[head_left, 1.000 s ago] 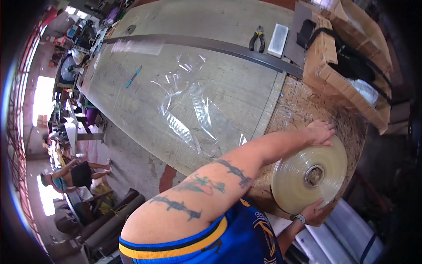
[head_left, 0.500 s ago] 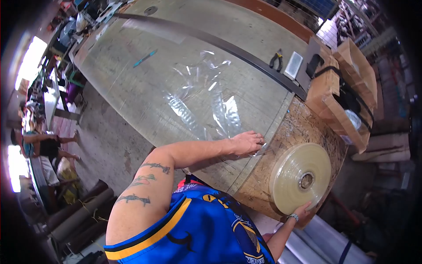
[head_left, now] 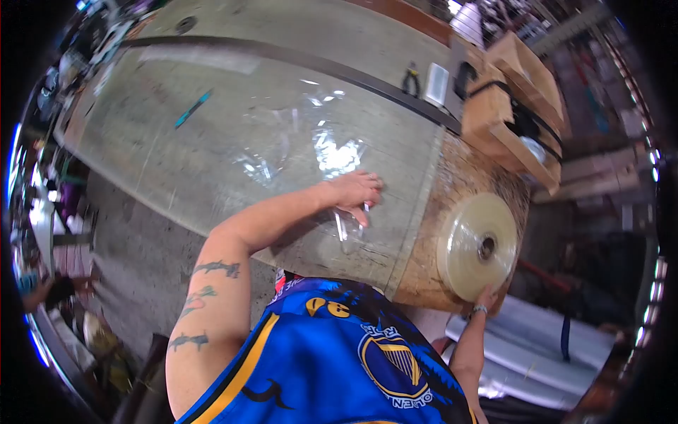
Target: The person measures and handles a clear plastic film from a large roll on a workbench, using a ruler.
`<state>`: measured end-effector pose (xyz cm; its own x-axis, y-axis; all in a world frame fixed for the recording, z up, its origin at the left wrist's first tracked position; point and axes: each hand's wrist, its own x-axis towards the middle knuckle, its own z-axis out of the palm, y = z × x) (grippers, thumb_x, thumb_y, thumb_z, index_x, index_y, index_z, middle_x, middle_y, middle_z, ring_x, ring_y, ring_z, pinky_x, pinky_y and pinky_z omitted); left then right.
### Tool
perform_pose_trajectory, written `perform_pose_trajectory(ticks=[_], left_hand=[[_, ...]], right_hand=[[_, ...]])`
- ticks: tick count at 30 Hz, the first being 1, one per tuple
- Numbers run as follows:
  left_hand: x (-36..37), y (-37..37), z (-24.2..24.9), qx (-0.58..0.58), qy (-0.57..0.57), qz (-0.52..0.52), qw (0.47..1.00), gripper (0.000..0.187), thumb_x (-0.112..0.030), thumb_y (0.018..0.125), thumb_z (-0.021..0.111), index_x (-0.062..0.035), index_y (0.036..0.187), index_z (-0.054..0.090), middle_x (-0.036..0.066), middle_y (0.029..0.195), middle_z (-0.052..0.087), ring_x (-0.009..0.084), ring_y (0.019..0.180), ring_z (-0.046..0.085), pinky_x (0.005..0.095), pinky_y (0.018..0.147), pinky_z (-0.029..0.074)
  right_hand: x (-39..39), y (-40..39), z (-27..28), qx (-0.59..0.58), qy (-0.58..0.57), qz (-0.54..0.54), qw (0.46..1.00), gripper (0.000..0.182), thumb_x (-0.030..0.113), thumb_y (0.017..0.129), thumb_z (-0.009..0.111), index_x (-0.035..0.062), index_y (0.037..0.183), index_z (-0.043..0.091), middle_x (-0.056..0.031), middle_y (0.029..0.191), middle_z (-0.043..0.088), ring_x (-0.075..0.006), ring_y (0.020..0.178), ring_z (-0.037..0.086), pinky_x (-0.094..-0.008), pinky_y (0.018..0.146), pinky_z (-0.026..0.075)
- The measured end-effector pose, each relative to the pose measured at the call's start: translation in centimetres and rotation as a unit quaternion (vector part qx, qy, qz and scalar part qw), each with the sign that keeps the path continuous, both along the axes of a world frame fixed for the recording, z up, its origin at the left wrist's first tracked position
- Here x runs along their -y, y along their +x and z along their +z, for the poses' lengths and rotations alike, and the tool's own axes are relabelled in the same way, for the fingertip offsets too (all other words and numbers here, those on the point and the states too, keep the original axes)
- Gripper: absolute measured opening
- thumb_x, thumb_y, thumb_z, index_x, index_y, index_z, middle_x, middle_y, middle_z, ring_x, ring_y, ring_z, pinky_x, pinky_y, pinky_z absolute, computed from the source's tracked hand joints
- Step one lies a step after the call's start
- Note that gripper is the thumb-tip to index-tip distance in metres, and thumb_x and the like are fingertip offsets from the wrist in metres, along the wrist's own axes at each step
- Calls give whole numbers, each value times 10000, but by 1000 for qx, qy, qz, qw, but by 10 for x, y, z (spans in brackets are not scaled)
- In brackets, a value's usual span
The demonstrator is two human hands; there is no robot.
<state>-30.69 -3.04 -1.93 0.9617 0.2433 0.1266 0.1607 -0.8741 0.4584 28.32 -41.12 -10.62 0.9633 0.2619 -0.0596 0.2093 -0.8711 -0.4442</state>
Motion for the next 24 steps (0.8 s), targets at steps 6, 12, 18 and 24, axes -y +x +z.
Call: perform_pose_trajectory(ticks=[6, 12, 18, 24], left_hand=[[-34, 3, -10, -23, -34, -34, 999, 223, -194, 713, 796, -122, 883, 672, 120, 1151, 609, 326, 1175, 529, 451, 976, 434], [-97, -19, 37, -52, 48, 108, 992, 139, -123, 721, 748, -103, 795, 633, 81, 1026, 641, 305, 1111, 563, 442, 946, 417], [-123, -58, 67, -110, 141, 196, 964, 113, -144, 738, 732, -120, 772, 627, 67, 1018, 636, 274, 1112, 546, 419, 947, 397], [-122, -65, 42, -147, 174, 214, 950, 63, -123, 792, 692, -125, 834, 645, 72, 946, 661, 283, 1083, 567, 414, 912, 400]], right_hand=[[59, -57, 12, 29, 130, 34, 991, 747, 411, 926, 673, -63, 1439, 408, -271, 1339, 575, -380, 1214, 576, -403, 1034, 445], [118, -117, 40, 64, 32, -16, 997, 716, 400, 928, 689, -76, 1399, 436, -213, 1173, 650, -267, 1070, 625, -369, 943, 483], [137, -126, 23, -35, 93, -52, 994, 673, 373, 961, 663, -69, 1407, 422, -95, 1059, 636, -174, 980, 596, -279, 872, 476], [113, -82, 1, -48, 154, 37, 986, 608, 355, 986, 631, -48, 1396, 434, -137, 1158, 636, -201, 1058, 599, -307, 935, 471]])
